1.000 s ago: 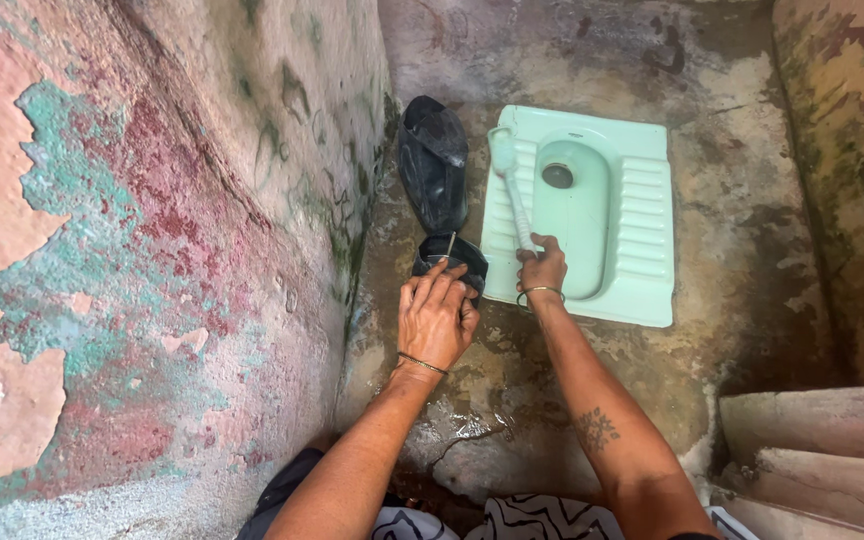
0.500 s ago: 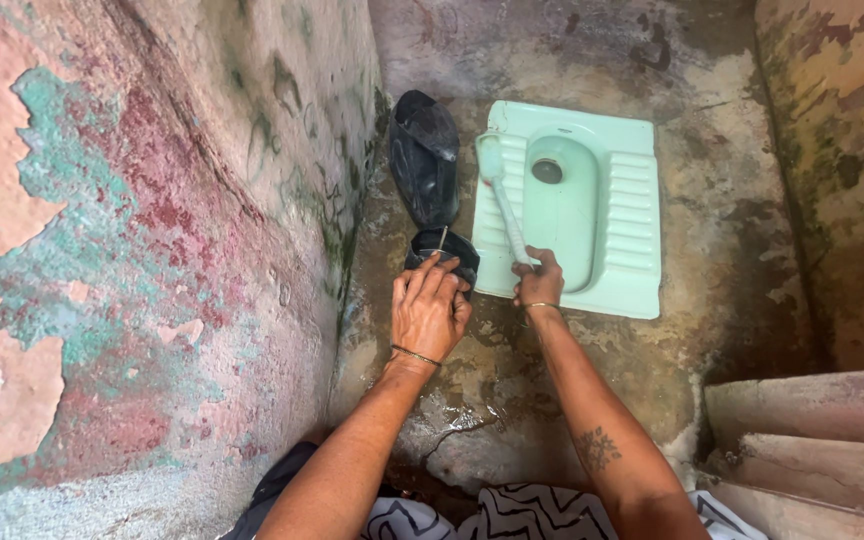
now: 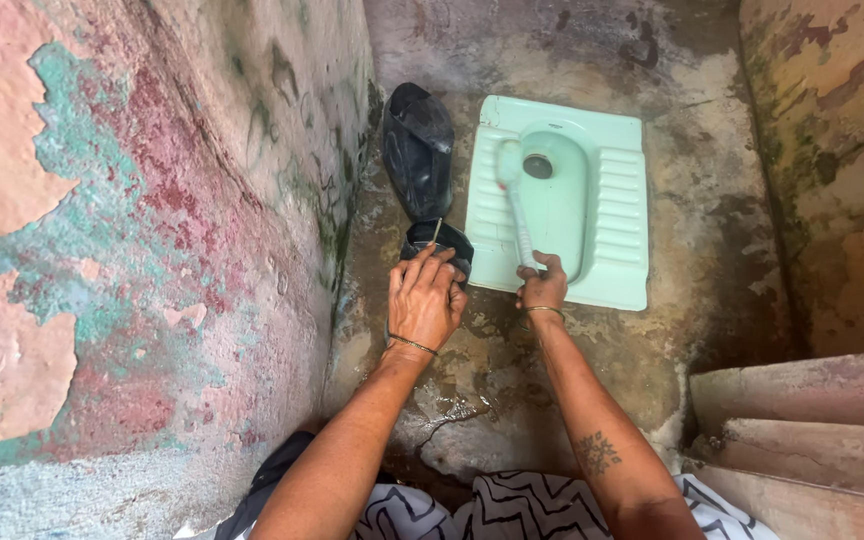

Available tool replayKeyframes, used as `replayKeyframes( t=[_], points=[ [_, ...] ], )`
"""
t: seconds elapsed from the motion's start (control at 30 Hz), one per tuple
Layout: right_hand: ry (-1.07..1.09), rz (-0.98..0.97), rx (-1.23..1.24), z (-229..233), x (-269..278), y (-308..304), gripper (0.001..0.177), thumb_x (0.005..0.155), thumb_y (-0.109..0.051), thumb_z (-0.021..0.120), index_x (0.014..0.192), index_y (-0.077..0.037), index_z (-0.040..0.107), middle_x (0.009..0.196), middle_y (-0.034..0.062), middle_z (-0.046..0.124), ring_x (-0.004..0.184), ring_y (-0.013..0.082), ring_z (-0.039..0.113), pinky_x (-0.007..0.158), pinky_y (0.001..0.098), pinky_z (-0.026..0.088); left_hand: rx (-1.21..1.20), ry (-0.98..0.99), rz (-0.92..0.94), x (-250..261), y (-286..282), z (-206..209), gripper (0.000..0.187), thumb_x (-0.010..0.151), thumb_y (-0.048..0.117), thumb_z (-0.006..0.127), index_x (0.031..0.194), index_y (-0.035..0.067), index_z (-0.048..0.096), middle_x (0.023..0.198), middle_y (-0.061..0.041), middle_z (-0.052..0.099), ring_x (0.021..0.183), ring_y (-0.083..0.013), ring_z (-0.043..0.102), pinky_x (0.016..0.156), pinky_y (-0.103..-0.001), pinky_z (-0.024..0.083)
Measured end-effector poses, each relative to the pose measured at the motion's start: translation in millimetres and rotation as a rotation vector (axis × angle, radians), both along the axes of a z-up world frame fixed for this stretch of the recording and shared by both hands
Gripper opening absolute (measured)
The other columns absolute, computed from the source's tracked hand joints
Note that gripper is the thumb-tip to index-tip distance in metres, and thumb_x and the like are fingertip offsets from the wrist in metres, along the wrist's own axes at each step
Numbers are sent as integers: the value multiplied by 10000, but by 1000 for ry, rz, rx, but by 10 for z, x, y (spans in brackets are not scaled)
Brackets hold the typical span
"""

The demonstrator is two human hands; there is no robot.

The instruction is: The person scrubs a squat toilet and a small container using a brush.

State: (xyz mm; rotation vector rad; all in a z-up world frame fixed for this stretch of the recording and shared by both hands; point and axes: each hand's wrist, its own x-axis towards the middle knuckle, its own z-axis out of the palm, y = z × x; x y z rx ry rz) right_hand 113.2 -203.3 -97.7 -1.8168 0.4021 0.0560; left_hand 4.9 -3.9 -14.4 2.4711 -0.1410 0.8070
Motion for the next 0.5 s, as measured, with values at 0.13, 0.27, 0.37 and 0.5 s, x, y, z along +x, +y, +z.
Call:
replayKeyframes(
  t=[0.13,0.27,0.37,0.5],
  points=[
    [6,-1,3,-17,-83,-32,349,933,11,619,1278,-7,569,858,141,679,484,132,528,337,307,412,-18,3,-4,1,-16,5,195,764,107,689,957,91,713,1293,-67,672,1342,-266,534,1049,-452,386],
    [21,84,12,-73,-219,-27,349,926,-1,632,1270,-30,579,852,131,674,480,127,514,335,302,409,-16,4,-7,-7,-10,17,205,753,106,698,958,92,709,1295,-66,666,1340,-267,533,1039,-457,384],
    [13,50,35,-127,-246,-70,341,927,-5,609,1265,-45,584,854,108,687,477,120,502,333,297,396,-17,3,0,-17,-11,12,201,758,103,703,959,98,708,1298,-59,665,1346,-263,534,1042,-456,386],
    [4,3,13,-129,-270,-163,328,937,-15,612,1262,-49,576,860,107,684,479,113,504,334,291,398,-26,2,-5,8,-20,-2,209,751,103,702,960,92,708,1298,-60,666,1342,-265,533,1037,-457,386]
  ],
)
